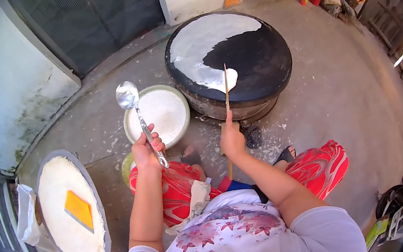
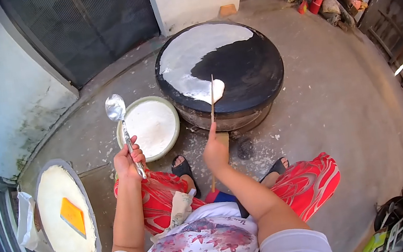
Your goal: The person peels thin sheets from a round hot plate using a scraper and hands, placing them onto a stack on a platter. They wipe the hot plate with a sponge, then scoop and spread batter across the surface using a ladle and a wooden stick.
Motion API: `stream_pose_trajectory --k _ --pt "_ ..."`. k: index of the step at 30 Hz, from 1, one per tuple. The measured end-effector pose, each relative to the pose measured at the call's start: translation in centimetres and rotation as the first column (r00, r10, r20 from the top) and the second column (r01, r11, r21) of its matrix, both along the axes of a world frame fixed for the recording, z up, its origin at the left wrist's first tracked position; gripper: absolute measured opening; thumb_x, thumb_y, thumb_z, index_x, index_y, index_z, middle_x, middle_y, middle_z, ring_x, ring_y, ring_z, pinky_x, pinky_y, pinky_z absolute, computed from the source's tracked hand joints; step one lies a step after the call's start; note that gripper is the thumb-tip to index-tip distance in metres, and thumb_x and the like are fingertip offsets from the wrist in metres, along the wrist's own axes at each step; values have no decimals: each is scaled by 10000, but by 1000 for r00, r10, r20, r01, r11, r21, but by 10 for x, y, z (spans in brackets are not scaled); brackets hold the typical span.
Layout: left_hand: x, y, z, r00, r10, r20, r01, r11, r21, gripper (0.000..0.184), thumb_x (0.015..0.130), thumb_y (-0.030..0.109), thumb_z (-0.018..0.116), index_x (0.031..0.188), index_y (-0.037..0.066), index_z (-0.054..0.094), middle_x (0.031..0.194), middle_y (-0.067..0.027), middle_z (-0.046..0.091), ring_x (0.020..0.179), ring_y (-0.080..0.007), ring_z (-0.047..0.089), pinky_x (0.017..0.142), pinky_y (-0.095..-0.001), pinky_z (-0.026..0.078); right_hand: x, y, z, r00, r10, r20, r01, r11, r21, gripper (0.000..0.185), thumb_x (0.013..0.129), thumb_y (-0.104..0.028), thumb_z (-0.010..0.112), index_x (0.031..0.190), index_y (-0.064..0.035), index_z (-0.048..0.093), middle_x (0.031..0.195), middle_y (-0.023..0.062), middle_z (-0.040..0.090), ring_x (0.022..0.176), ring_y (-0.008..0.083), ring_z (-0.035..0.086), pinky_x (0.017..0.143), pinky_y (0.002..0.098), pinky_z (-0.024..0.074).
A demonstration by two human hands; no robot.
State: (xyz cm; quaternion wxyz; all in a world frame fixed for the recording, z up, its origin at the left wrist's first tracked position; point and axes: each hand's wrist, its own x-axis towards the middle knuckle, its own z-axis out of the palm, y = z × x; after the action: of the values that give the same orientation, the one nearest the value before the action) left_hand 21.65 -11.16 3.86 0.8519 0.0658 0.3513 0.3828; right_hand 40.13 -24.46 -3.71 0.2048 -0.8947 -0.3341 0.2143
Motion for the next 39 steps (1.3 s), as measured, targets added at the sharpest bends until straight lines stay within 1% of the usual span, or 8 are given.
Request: stream_pose_trajectory --k 4,26,32,33,34,35,36,39 --pt "9 -12 11 1000 12 -5 -12 1000 10 307 931 211 308 1058 -17 469 712 -71 451 499 -118 379 403 -231 327 -6 21 -30 961 254 113 -253 967 -18 756 772 8 409 1385 -63 -29 900 248 572 749 363 598 652 431 470" --pt "46 -22 -30 996 11 -87 -13 1000 -25 306 933 206 288 1050 -15 464 709 -76 454 498 -119 377 408 -232 326 72 -55 -24 851 328 409 -269 943 -197 672 804 -64 424 1389 -56 93 839 179 562 650 295 609 587 381 509" --pt "53 -25 -32 995 -1 -101 0 1000 -11 313 933 208 290 1054 -18 468 708 -74 452 497 -114 375 409 -230 327 137 -74 -38 906 -45 420 18 997 70 611 819 -78 459 1377 -212 246 617 112 541 530 248 577 466 365 450" --pt "54 -26 -33 996 2 -95 -4 1000 -23 314 934 209 292 1056 -21 468 705 -71 449 493 -110 374 405 -227 325 136 -68 -21 951 -241 -196 288 919 268 555 829 -106 476 1350 -209 311 601 71 535 511 196 556 448 332 432" --pt "54 -25 -33 995 0 -96 -2 1000 -24 314 934 209 292 1056 -21 468 705 -71 449 493 -110 374 405 -227 325 134 -62 -12 615 -232 -754 596 763 252 502 840 -134 494 1322 -206 376 584 30 528 491 145 535 430 299 413" --pt "54 -25 -34 996 0 -87 -3 999 -41 315 934 211 294 1056 -22 468 704 -70 448 491 -109 373 403 -225 326 126 -59 -24 704 -160 -692 520 779 350 441 844 -169 513 1278 -212 444 585 -33 493 489 69 484 427 235 395" --pt "56 -24 -34 997 -1 -78 -4 998 -55 316 934 213 297 1057 -23 468 704 -69 446 489 -107 373 402 -223 326 120 -55 -80 958 -130 -257 245 835 492 447 792 -172 539 1225 -275 500 662 105 590 508 238 568 487 367 446" --pt "61 -24 -32 996 9 -84 -15 997 -70 318 934 219 303 1052 -21 474 704 -65 444 486 -102 374 399 -213 329 104 -84 -34 958 11 286 -101 948 302 424 768 -173 550 1176 -291 540 660 107 594 544 264 579 516 384 459"
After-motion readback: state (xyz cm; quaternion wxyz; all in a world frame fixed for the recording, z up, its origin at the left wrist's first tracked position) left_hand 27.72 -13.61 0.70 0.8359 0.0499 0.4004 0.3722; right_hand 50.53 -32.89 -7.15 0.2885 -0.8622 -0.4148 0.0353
